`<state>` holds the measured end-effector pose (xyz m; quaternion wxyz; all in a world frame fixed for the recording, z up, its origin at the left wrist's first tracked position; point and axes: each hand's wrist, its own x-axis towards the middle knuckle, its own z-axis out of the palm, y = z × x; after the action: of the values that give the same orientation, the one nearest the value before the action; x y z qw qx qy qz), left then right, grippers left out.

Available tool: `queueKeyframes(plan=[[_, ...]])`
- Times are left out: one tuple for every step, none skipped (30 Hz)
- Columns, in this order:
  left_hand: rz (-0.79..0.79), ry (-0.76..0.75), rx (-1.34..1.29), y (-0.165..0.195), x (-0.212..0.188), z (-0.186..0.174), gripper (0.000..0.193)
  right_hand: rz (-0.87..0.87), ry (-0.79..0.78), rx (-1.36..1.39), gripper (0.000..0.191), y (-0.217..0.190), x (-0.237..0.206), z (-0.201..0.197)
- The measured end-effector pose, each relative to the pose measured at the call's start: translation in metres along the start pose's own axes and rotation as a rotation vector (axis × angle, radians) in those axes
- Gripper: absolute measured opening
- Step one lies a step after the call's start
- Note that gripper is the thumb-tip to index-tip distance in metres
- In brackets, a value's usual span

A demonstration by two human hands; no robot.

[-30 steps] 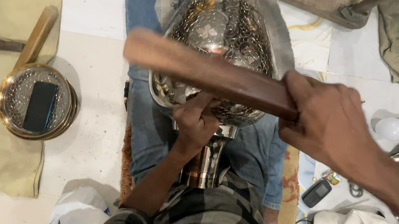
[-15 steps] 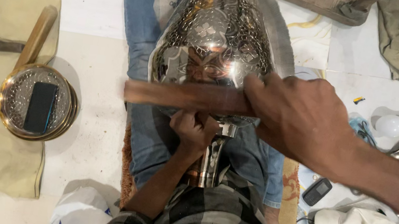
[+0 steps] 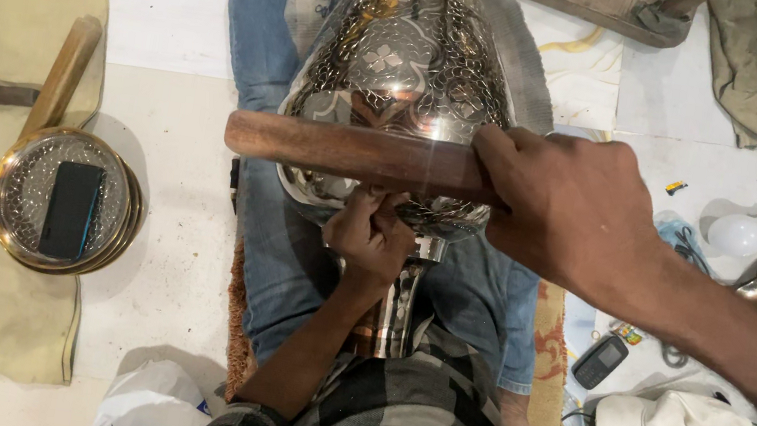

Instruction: The person sits on the floor with a large engraved brass vessel on their lap and decorates its surface by hand. They hold a small chisel against the metal and strike it with a wooden mallet, working pattern after pattern into the vessel body, occasionally repositioning the chisel and rotating their grip on the vessel.

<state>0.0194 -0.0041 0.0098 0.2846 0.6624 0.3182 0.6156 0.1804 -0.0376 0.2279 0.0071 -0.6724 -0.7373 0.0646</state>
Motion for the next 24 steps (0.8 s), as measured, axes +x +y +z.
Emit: queueKeyframes(plan=[[-0.011,-0.020,0.021,0.003,0.001,-0.002,0.027,0.014,0.006,0.007,0.032,0.002,0.000,-0.001],[-0.019,-0.037,0.044,0.005,0.002,-0.003,0.029,0.024,0.015,0.013,0.033,0.003,0.000,-0.002],[-0.020,-0.045,0.003,0.006,0.003,-0.003,0.031,0.012,0.042,0.084,0.035,0.004,0.000,-0.003],[-0.024,-0.055,-0.038,0.007,0.003,-0.004,0.034,0.002,0.067,0.156,0.038,0.005,-0.001,-0.004],[-0.032,-0.067,-0.077,0.007,0.002,-0.006,0.037,-0.008,0.088,0.231,0.041,0.005,-0.002,-0.005],[-0.036,-0.065,0.007,0.007,0.001,-0.006,0.035,-0.019,0.056,0.173,0.037,0.004,-0.002,-0.005],[-0.039,-0.064,0.090,0.005,0.001,-0.007,0.034,-0.029,0.027,0.116,0.033,0.003,-0.002,-0.004],[-0.040,-0.066,0.170,0.004,0.001,-0.007,0.033,-0.036,-0.002,0.058,0.030,0.001,-0.002,-0.003],[-0.043,-0.069,0.199,0.002,0.001,-0.007,0.032,0.003,-0.076,0.012,0.030,0.000,-0.002,-0.002],[-0.045,-0.073,0.230,0.001,0.001,-0.007,0.030,0.040,-0.151,-0.033,0.031,-0.002,-0.001,0.000],[-0.046,-0.077,0.260,0.001,0.002,-0.007,0.029,0.079,-0.224,-0.078,0.032,-0.003,0.000,0.001],[-0.003,-0.085,0.187,0.000,0.003,-0.007,0.030,0.039,-0.118,0.016,0.034,-0.003,0.000,0.003],[0.031,-0.096,0.116,0.001,0.004,-0.007,0.031,-0.003,-0.021,0.114,0.037,-0.004,0.000,0.003],[0.064,-0.108,0.045,0.002,0.005,-0.008,0.034,-0.044,0.076,0.212,0.040,-0.003,0.000,0.004],[0.047,-0.090,0.083,0.002,0.006,-0.007,0.031,-0.017,-0.013,0.106,0.039,-0.004,0.000,0.004],[0.035,-0.071,0.117,0.003,0.006,-0.007,0.029,0.013,-0.096,-0.006,0.039,-0.003,-0.001,0.004],[0.025,-0.052,0.150,0.004,0.007,-0.008,0.029,0.045,-0.175,-0.118,0.038,-0.003,-0.001,0.004],[0.047,-0.081,0.129,0.004,0.007,-0.008,0.030,0.025,-0.101,0.001,0.037,-0.003,-0.003,0.003],[0.064,-0.112,0.107,0.004,0.006,-0.008,0.031,0.006,-0.030,0.120,0.037,-0.003,-0.004,0.004],[0.080,-0.141,0.085,0.002,0.007,-0.008,0.033,-0.012,0.043,0.238,0.036,-0.003,-0.005,0.004],[0.072,-0.144,0.108,0.001,0.007,-0.008,0.031,0.011,-0.026,0.118,0.034,-0.004,-0.006,0.005],[0.065,-0.143,0.136,0.000,0.007,-0.008,0.030,0.029,-0.093,-0.001,0.032,-0.003,-0.006,0.006],[0.064,-0.143,0.162,-0.002,0.009,-0.008,0.029,0.049,-0.152,-0.121,0.030,-0.002,-0.007,0.008],[-0.017,-0.106,0.052,-0.004,0.012,-0.009,0.027,0.049,-0.122,-0.056,0.031,-0.001,-0.007,0.011]])
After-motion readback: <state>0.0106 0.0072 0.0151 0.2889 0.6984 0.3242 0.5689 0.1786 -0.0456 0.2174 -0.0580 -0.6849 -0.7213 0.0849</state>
